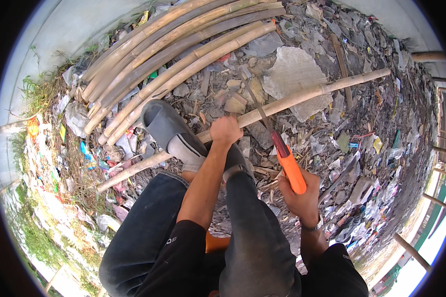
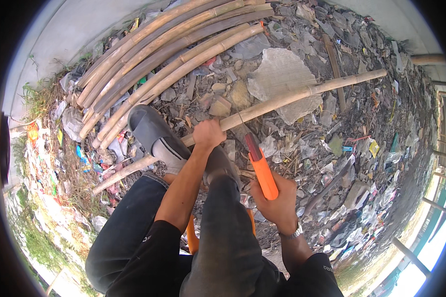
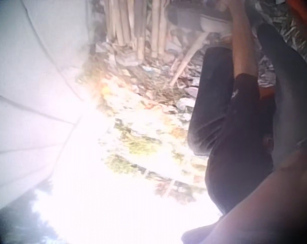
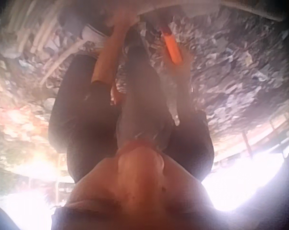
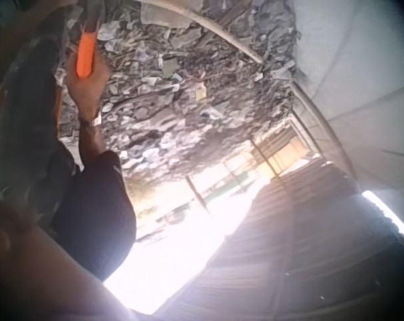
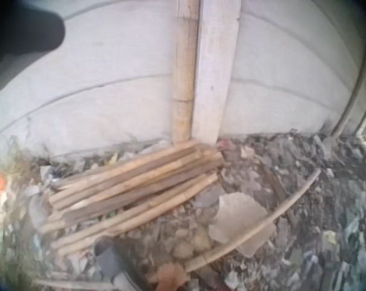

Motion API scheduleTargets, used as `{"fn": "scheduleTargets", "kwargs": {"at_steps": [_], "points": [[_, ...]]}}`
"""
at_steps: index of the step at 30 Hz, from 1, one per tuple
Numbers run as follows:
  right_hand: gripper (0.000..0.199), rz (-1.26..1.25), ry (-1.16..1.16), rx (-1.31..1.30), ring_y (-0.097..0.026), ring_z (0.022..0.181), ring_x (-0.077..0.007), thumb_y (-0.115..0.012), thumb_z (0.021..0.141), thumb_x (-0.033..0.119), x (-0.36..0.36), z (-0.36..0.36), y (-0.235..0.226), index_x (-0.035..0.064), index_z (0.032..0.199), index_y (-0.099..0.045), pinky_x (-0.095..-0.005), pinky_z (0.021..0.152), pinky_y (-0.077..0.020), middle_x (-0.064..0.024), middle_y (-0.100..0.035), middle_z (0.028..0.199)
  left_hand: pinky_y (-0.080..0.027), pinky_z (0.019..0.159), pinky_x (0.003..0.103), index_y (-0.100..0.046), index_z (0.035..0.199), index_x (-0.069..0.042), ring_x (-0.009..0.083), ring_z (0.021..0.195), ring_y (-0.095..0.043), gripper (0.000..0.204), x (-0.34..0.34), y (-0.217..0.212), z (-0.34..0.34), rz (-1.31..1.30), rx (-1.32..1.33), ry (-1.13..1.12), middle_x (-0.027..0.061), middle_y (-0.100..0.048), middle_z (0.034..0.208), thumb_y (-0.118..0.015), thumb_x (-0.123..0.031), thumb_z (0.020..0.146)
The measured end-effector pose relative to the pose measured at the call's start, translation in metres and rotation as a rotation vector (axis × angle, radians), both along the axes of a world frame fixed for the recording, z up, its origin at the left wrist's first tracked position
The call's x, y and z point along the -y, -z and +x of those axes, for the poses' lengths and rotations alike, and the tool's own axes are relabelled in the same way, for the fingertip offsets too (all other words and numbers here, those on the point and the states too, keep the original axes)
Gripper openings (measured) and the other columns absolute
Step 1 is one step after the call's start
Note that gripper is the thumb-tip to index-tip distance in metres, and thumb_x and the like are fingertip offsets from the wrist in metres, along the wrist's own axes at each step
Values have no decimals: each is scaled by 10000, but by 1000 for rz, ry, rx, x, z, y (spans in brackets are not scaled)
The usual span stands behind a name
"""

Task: The person sits on a small stool and uses a hand saw to cut a long bamboo pole into smaller sections. They hold the bamboo steady with their left hand and saw with their right hand, repeating the process for multiple cuts.

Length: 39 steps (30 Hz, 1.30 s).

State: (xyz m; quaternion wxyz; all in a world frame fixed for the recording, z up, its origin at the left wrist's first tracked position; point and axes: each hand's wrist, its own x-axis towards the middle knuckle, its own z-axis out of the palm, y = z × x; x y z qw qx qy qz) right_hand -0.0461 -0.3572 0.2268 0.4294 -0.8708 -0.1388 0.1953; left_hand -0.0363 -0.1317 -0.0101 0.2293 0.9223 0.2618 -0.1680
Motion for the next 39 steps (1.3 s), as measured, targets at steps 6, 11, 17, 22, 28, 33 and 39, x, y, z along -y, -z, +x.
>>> {"fn": "scheduleTargets", "kwargs": {"at_steps": [6,11,17,22,28,33,39], "points": [[122,167,-90,190,-488,444,-130,-767,771,9,28,-3,-67,18,765,-646,-309,464,-390,-22,-499,553,-615,824,489,-755,1058,-74,384,908,-760,401,-6,-1,-4,-21,8,20,188,-773,955,-794,-330,752],[158,76,-8,26,-491,448,-128,-763,817,50,55,-37,20,28,741,-626,-304,481,-414,-22,-550,577,-607,842,492,-769,1015,-57,391,917,-755,425,-6,3,-3,-14,50,13,203,-771,955,-793,-379,738],[208,35,38,-44,-525,453,-140,-763,834,77,81,-65,84,38,712,-599,-308,493,-430,-36,-552,559,-599,862,492,-793,988,-37,397,944,-749,508,-15,-19,0,-77,-21,57,216,-774,977,-784,-471,725],[204,-10,-52,-44,-555,456,-172,-779,802,73,115,-83,65,39,709,-600,-323,494,-442,-65,-570,564,-601,886,479,-801,1031,-47,389,970,-750,490,-15,-10,1,-65,-45,56,219,-773,996,-765,-448,751],[183,-28,-50,-54,-575,470,-182,-773,781,55,143,-96,61,32,710,-606,-322,495,-452,-86,-601,585,-602,908,472,-811,1030,-69,397,998,-750,408,-11,6,4,39,-49,47,221,-775,1030,-743,-380,774],[123,138,72,-124,-637,513,-177,-762,813,77,63,-35,97,32,751,-667,-316,526,-492,-79,-637,611,-601,917,474,-807,1042,-60,406,1011,-747,383,-6,-3,11,-18,-79,37,238,-770,1052,-736,-330,780],[92,-6,-80,-77,-653,519,-177,-766,796,77,83,-64,37,37,772,-687,-316,535,-508,-83,-642,615,-602,917,469,-809,1022,-49,400,1010,-750,378,-19,-13,14,17,-87,6,238,-771,1056,-741,-318,766]]}}
